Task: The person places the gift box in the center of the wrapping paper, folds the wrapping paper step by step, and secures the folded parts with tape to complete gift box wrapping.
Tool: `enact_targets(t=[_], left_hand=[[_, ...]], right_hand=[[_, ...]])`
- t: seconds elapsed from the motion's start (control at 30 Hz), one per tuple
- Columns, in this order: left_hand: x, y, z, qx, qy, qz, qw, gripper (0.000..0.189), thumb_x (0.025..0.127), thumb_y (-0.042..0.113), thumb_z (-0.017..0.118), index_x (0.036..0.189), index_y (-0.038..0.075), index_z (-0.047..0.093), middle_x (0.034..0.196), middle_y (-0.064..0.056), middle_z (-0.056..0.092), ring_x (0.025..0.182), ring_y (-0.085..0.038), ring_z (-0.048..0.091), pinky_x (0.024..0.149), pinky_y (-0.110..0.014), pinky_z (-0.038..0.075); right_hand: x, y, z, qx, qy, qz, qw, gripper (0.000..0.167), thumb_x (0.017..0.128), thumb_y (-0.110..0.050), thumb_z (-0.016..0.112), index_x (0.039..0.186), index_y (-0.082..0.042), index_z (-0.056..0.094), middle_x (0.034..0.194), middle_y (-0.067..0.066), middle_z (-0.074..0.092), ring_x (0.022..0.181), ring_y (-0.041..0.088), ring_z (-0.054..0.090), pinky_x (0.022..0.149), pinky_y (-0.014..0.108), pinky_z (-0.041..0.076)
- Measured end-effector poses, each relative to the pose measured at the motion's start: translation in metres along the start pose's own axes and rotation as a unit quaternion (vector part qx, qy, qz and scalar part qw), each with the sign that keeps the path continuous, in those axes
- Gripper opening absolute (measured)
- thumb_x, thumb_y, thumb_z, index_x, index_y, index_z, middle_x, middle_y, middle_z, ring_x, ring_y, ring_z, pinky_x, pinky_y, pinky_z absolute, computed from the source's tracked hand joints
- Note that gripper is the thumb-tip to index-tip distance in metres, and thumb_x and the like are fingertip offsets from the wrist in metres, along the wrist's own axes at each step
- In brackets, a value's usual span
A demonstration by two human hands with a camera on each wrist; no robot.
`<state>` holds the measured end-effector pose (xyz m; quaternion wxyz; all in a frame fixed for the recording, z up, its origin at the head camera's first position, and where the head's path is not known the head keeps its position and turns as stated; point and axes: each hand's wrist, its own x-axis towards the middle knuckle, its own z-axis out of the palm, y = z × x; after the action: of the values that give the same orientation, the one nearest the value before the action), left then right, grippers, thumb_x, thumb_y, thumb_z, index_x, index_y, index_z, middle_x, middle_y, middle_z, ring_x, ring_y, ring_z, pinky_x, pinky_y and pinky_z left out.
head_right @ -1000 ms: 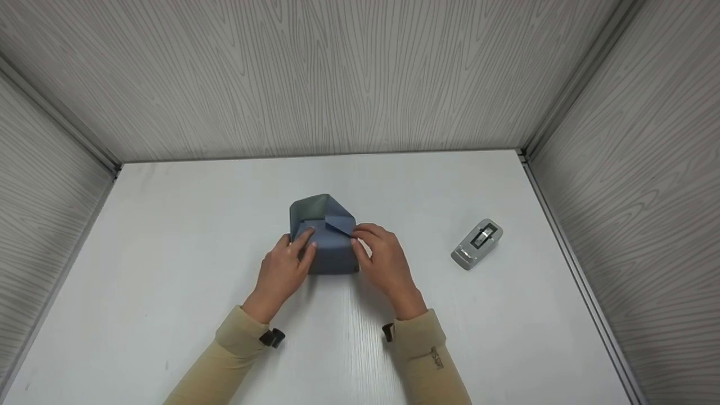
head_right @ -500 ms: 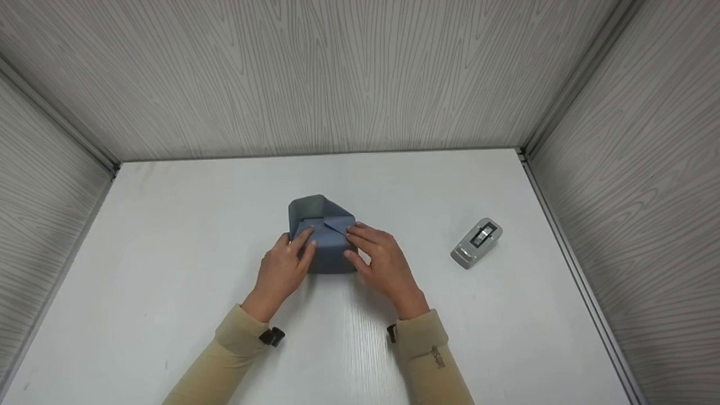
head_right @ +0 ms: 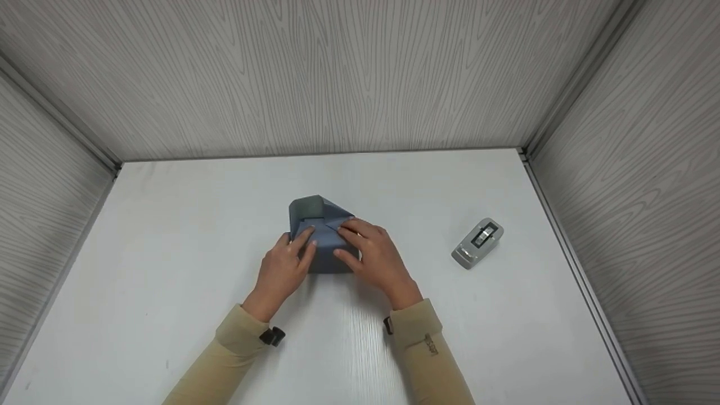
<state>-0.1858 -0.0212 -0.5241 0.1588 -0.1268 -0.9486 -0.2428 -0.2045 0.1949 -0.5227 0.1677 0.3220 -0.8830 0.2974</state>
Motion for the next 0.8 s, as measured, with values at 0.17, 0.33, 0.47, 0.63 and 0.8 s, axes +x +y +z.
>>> enact_targets(t=[0.17, 0.33, 0.47, 0.63, 0.8], left_hand=[[-0.001, 0.001, -0.001, 0.002, -0.003, 0.002, 1.0000, 0.041, 0.102, 0.037, 0.052, 0.134, 0.016, 0.062, 0.098, -0.019, 0.061, 0.072, -0.026, 0.065, 0.060, -0.040, 0.054], [-0.001, 0.001, -0.001, -0.003, -0.005, -0.001, 1.0000, 0.041, 0.102, 0.038, 0.051, 0.135, 0.015, 0.062, 0.100, -0.019, 0.061, 0.074, -0.027, 0.065, 0.061, -0.041, 0.055], [-0.001, 0.001, -0.002, -0.007, -0.012, -0.009, 0.9999, 0.042, 0.102, 0.039, 0.050, 0.135, 0.017, 0.062, 0.102, -0.020, 0.061, 0.078, -0.029, 0.066, 0.064, -0.043, 0.055], [-0.001, 0.001, -0.002, -0.014, -0.010, -0.008, 0.9998, 0.041, 0.102, 0.039, 0.050, 0.135, 0.017, 0.062, 0.101, -0.019, 0.061, 0.075, -0.028, 0.065, 0.062, -0.043, 0.054], [-0.001, 0.001, -0.002, -0.015, -0.004, -0.004, 0.9999, 0.041, 0.102, 0.038, 0.051, 0.135, 0.016, 0.062, 0.099, -0.019, 0.061, 0.073, -0.028, 0.065, 0.061, -0.042, 0.054]], right_hand=[[0.009, -0.002, 0.004, -0.024, -0.018, 0.012, 0.9995, 0.044, 0.098, -0.037, 0.061, 0.129, -0.007, 0.065, 0.129, 0.009, 0.054, 0.125, 0.026, 0.046, 0.104, 0.044, 0.036], [0.015, -0.001, 0.004, 0.003, -0.021, 0.041, 0.9989, 0.036, 0.103, -0.031, 0.052, 0.125, -0.008, 0.069, 0.128, 0.011, 0.053, 0.122, 0.030, 0.042, 0.102, 0.049, 0.034], [0.020, 0.002, -0.004, 0.065, -0.022, 0.068, 0.9953, 0.028, 0.104, -0.017, 0.051, 0.121, -0.006, 0.070, 0.123, 0.011, 0.058, 0.119, 0.028, 0.046, 0.101, 0.047, 0.036], [0.026, 0.006, -0.017, 0.127, -0.010, 0.087, 0.9881, 0.026, 0.094, 0.003, 0.061, 0.118, -0.004, 0.068, 0.114, 0.008, 0.066, 0.108, 0.025, 0.058, 0.092, 0.047, 0.045], [0.030, 0.011, -0.020, 0.164, -0.001, 0.099, 0.9814, 0.027, 0.088, 0.003, 0.069, 0.115, -0.004, 0.068, 0.117, 0.008, 0.062, 0.110, 0.024, 0.056, 0.088, 0.054, 0.046]])
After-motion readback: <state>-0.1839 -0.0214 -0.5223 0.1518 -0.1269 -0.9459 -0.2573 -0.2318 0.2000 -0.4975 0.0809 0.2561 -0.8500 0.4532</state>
